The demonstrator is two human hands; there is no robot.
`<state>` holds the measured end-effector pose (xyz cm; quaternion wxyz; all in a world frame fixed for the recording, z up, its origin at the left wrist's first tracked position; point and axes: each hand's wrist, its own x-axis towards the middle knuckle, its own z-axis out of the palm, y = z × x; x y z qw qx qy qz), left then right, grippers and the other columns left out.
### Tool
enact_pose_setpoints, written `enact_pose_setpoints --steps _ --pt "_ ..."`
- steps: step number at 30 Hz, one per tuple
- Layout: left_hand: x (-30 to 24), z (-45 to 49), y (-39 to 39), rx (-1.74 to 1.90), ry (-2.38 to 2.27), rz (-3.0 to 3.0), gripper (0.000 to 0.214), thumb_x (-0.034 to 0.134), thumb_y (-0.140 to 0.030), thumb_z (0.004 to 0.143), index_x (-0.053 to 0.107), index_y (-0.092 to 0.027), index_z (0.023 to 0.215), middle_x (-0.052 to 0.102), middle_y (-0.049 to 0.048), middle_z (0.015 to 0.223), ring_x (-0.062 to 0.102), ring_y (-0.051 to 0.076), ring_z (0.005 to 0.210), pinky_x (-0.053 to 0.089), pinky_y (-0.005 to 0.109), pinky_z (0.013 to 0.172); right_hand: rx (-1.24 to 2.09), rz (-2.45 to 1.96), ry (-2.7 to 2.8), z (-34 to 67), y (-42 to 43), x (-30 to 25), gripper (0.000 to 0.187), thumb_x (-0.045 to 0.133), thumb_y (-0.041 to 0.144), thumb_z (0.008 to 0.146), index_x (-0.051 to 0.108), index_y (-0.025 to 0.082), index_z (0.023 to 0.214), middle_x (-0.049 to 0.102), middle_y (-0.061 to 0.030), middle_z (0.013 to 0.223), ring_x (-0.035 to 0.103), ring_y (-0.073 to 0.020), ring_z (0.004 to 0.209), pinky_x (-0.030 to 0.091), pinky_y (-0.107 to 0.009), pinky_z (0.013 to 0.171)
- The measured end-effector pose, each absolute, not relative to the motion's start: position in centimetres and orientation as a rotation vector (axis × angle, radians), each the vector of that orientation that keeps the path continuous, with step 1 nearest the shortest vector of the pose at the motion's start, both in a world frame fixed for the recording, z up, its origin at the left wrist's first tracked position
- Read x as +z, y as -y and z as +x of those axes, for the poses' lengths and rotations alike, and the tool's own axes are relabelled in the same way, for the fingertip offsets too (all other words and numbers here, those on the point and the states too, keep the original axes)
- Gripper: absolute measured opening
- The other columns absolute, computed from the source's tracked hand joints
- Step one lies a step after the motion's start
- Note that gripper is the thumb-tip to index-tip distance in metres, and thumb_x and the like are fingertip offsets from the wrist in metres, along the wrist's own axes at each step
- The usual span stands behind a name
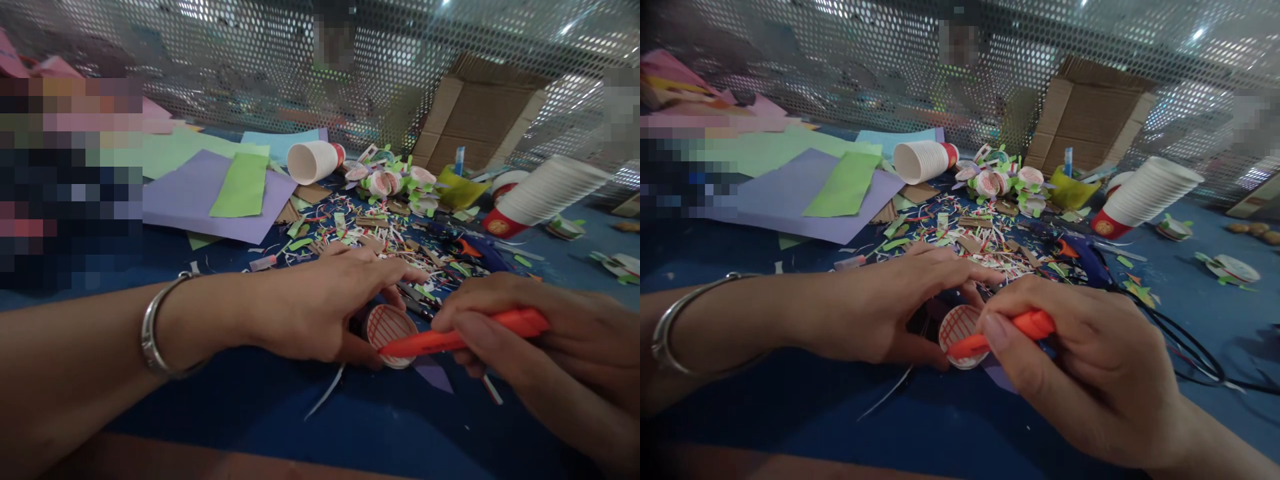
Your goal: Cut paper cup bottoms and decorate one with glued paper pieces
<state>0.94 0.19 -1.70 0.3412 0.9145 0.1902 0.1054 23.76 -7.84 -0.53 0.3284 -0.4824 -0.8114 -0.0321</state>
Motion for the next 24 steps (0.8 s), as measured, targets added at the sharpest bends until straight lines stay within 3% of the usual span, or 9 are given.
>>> enact_pose_setpoints --steps 3,6,14,19,24 --pt "-1.7 1.0 -0.2 0.268 -0.502 2.387 0.084 0.081 -0.039 0.082 0.039 -0.021 0.153 0.068 0.0087 0.129 0.058 0.029 0.125 0.036 0.042 0.107 0.058 -1.187 2.149 23.7 7.6 -0.3 0.017 0.058 0.03 0.094 0.069 0.038 0.083 0.075 0.0116 0.067 0.065 -0.0123 0.043 0.05 -0.023 0.043" --pt "-1.6 1.1 -0.2 0.242 -0.525 2.417 0.084 0.082 -0.034 0.08 0.041 -0.02 0.152 0.068 0.0089 0.128 0.059 0.029 0.122 0.035 0.044 0.108 -0.155 -1.341 2.099 23.8 7.6 -0.3 0.015 0.058 0.034 0.094 0.067 0.036 0.082 0.072 0.011 0.062 0.061 -0.0127 0.041 0.048 -0.026 0.046" --pt "-1.8 1.0 -0.2 0.271 -0.52 2.395 0.086 0.084 -0.035 0.078 0.041 -0.02 0.151 0.069 0.0091 0.128 0.057 0.03 0.125 0.035 0.045 0.109 -0.434 -1.361 2.136 23.9 8.0 -0.8 0.011 0.055 0.035 0.098 0.063 0.033 0.09 0.075 0.0086 0.073 0.071 -0.016 0.059 0.049 -0.029 0.054" --pt "-1.9 1.0 -0.3 0.265 -0.513 2.378 0.087 0.084 -0.035 0.078 0.04 -0.02 0.152 0.069 0.0078 0.127 0.057 0.029 0.126 0.034 0.043 0.11 -0.326 -1.352 2.097 23.8 8.3 -0.8 0.011 0.057 0.036 0.097 0.065 0.035 0.089 0.075 0.0108 0.072 0.07 -0.0144 0.057 0.049 -0.029 0.055" --pt "-2.1 0.8 -0.4 0.281 -0.497 2.339 0.085 0.083 -0.039 0.079 0.042 -0.021 0.151 0.069 0.0075 0.128 0.057 0.028 0.125 0.034 0.043 0.109 0.053 -1.278 2.037 23.6 8.6 -0.3 0.015 0.059 0.031 0.093 0.068 0.038 0.083 0.075 0.0087 0.07 0.068 -0.0154 0.05 0.053 -0.025 0.051"
